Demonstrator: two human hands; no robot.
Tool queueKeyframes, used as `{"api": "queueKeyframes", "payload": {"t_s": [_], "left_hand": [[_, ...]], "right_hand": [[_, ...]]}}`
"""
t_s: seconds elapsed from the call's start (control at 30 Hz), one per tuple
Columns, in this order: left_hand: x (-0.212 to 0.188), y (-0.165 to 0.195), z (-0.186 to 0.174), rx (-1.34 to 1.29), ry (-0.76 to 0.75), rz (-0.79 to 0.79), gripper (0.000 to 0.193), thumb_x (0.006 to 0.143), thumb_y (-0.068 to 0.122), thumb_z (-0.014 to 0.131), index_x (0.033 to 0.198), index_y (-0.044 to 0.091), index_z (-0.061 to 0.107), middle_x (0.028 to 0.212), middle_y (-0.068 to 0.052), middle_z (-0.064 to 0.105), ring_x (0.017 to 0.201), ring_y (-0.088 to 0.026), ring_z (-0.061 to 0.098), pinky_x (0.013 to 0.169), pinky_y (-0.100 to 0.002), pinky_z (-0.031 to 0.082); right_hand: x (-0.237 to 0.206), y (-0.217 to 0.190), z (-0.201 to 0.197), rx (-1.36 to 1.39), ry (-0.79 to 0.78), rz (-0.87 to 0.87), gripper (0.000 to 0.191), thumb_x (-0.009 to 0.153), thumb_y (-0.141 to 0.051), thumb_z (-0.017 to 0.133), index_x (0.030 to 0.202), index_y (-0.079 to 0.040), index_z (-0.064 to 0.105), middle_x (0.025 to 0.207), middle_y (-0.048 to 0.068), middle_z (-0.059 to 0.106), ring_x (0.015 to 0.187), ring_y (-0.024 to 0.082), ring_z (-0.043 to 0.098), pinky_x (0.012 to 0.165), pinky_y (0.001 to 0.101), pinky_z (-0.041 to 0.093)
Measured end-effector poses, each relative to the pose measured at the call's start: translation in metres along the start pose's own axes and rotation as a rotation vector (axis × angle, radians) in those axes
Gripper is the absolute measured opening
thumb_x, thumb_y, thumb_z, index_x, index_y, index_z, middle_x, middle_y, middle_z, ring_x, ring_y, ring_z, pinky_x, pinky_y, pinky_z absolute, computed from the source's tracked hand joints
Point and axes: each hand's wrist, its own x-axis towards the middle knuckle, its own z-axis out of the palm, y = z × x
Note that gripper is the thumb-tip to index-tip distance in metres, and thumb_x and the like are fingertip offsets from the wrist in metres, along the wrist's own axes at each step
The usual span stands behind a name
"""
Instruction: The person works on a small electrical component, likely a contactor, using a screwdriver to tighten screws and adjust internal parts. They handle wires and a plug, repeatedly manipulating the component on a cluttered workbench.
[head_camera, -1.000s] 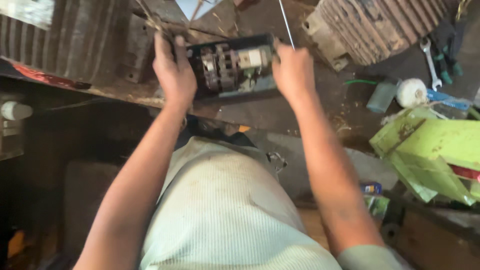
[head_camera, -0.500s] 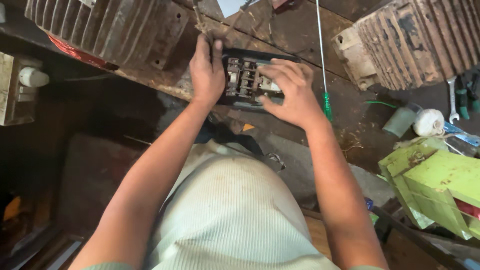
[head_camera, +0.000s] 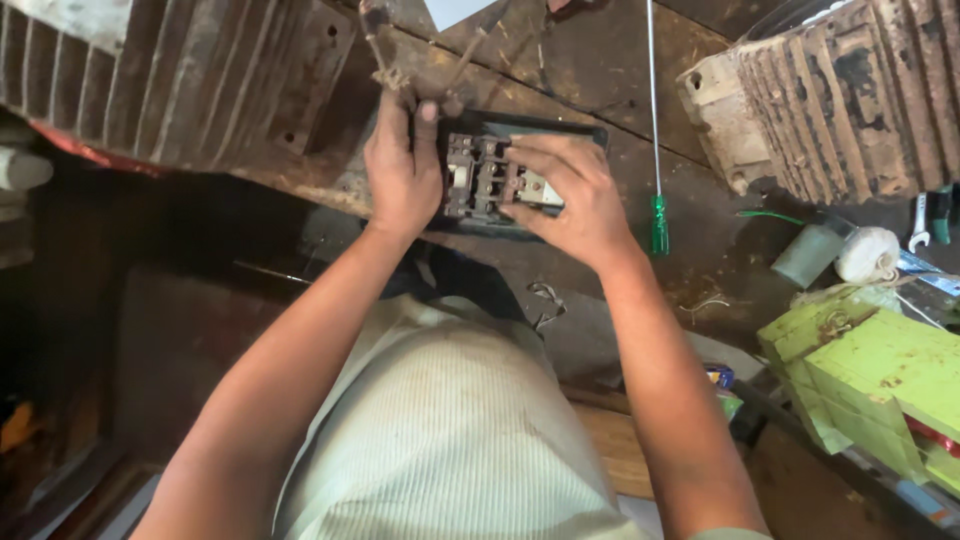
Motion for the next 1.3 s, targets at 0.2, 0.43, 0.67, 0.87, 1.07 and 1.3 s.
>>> {"api": "queueKeyframes", "payload": {"t_s": [0.2,0.43,0.67,0.87,1.07,1.3], "left_hand": [[0.003,-0.006,0.004,-0.005,-0.040,-0.073,0.009,0.115,0.008,0.052,0.120,0.004,0.057,0.104,-0.009,0.076,0.096,-0.021,0.074,0.089,-0.033,0.057],[0.006,-0.008,0.007,-0.002,-0.036,-0.084,0.011,0.114,0.007,0.051,0.122,0.003,0.057,0.101,-0.009,0.073,0.095,-0.018,0.072,0.087,-0.031,0.057],[0.008,-0.008,0.007,-0.038,-0.044,-0.113,0.009,0.114,0.008,0.052,0.120,0.003,0.057,0.101,-0.008,0.074,0.096,-0.017,0.075,0.085,-0.030,0.058],[0.010,-0.009,0.005,-0.041,-0.045,-0.136,0.010,0.114,0.008,0.052,0.120,0.002,0.057,0.101,-0.008,0.074,0.095,-0.017,0.075,0.084,-0.031,0.059],[0.011,-0.009,0.006,-0.065,-0.033,-0.131,0.010,0.114,0.007,0.052,0.120,0.002,0.057,0.103,-0.009,0.073,0.097,-0.018,0.075,0.085,-0.031,0.059],[0.012,-0.010,0.006,-0.002,-0.049,-0.112,0.010,0.114,0.011,0.052,0.119,0.004,0.057,0.102,-0.008,0.076,0.096,-0.020,0.076,0.084,-0.031,0.058]], "right_hand": [[0.004,0.008,0.009,0.006,0.054,0.025,0.053,0.075,-0.014,0.088,0.123,-0.006,0.065,0.124,0.012,0.068,0.117,0.033,0.067,0.103,0.0434,0.054],[0.007,0.012,0.010,0.039,0.046,0.077,0.052,0.074,-0.014,0.089,0.120,-0.007,0.065,0.123,0.011,0.070,0.116,0.031,0.069,0.101,0.0425,0.055],[0.013,0.011,0.008,-0.057,-0.020,0.049,0.058,0.071,-0.015,0.088,0.123,-0.006,0.066,0.125,0.012,0.069,0.117,0.033,0.068,0.101,0.0426,0.055],[0.013,0.011,0.015,-0.026,-0.008,0.101,0.053,0.070,-0.013,0.087,0.118,-0.004,0.065,0.122,0.013,0.070,0.113,0.032,0.070,0.097,0.0400,0.057],[0.011,0.015,0.017,0.004,0.015,0.127,0.051,0.070,-0.012,0.088,0.114,-0.004,0.066,0.118,0.014,0.070,0.110,0.032,0.071,0.096,0.0394,0.058],[0.010,0.014,0.008,-0.014,-0.016,0.074,0.056,0.074,-0.015,0.092,0.124,-0.006,0.067,0.127,0.013,0.068,0.126,0.033,0.065,0.107,0.0428,0.054]]}}
